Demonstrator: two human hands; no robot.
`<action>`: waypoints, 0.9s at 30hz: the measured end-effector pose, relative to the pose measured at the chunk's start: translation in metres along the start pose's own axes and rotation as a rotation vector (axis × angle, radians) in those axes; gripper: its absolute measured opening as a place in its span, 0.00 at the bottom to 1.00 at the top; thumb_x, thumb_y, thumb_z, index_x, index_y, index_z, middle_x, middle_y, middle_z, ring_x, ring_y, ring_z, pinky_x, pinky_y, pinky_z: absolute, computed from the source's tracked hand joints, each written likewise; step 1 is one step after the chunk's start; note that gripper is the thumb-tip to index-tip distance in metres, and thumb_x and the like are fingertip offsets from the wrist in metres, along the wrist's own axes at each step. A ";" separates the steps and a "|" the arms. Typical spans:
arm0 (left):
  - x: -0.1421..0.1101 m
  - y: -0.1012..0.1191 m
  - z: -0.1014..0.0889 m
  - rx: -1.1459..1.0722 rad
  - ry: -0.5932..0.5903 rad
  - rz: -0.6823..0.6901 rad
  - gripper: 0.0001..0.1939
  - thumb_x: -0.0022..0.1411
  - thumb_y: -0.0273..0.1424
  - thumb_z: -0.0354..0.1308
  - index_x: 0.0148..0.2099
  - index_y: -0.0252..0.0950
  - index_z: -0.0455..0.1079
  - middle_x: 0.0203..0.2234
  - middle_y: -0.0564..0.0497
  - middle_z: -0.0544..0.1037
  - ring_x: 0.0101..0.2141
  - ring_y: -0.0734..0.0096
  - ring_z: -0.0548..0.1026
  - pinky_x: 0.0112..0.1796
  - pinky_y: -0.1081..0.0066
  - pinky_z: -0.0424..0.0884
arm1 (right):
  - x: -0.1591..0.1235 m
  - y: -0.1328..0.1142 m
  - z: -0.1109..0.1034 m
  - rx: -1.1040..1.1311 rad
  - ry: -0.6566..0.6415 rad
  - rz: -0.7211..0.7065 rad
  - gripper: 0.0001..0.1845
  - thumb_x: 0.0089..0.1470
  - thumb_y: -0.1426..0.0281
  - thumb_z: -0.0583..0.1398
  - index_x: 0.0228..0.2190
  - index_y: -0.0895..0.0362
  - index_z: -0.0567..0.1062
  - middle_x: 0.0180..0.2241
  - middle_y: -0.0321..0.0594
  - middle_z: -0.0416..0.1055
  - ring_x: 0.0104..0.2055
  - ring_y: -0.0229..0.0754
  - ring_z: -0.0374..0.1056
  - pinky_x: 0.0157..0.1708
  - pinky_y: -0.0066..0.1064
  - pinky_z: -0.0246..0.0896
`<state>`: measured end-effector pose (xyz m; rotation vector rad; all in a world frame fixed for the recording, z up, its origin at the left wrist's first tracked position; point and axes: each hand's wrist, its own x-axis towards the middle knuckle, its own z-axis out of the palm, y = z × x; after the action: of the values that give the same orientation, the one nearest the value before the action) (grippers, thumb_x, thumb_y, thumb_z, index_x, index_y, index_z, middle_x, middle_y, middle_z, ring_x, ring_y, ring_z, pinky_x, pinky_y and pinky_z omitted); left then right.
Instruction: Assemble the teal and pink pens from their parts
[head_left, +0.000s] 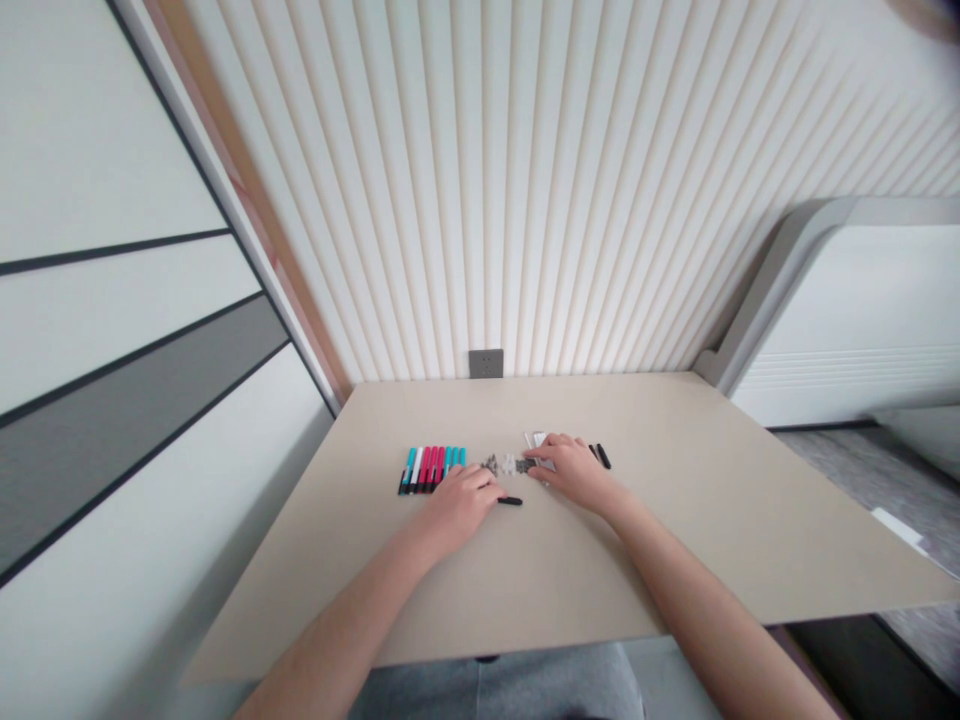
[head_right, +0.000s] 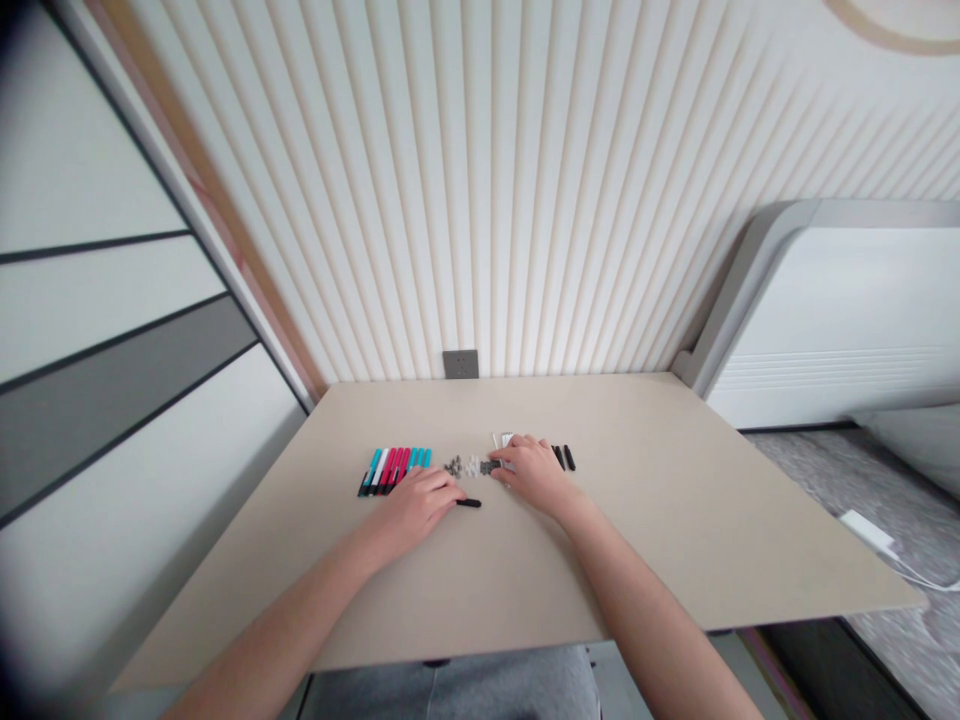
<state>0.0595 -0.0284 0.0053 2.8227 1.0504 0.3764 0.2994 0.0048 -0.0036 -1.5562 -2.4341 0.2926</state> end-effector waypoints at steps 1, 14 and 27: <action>0.000 0.000 0.000 0.001 -0.002 -0.001 0.09 0.67 0.25 0.53 0.45 0.38 0.73 0.37 0.50 0.75 0.41 0.65 0.71 0.40 0.66 0.63 | 0.000 -0.001 -0.001 0.001 -0.002 -0.002 0.14 0.59 0.62 0.59 0.46 0.45 0.76 0.40 0.40 0.72 0.46 0.45 0.66 0.44 0.35 0.51; 0.000 -0.001 0.001 -0.004 0.002 0.002 0.10 0.67 0.24 0.53 0.45 0.39 0.73 0.37 0.50 0.75 0.42 0.66 0.71 0.40 0.67 0.63 | -0.001 0.002 -0.001 -0.008 0.009 0.016 0.14 0.57 0.62 0.61 0.45 0.48 0.77 0.41 0.40 0.73 0.46 0.46 0.65 0.44 0.35 0.51; -0.001 -0.002 0.001 0.005 0.003 0.007 0.10 0.67 0.25 0.52 0.45 0.38 0.73 0.37 0.50 0.75 0.41 0.66 0.71 0.40 0.66 0.64 | -0.002 0.002 -0.002 -0.039 -0.003 0.020 0.13 0.57 0.60 0.60 0.42 0.49 0.78 0.40 0.40 0.73 0.46 0.45 0.65 0.44 0.34 0.50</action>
<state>0.0582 -0.0275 0.0035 2.8324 1.0435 0.3796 0.3027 0.0038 -0.0028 -1.5987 -2.4419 0.2530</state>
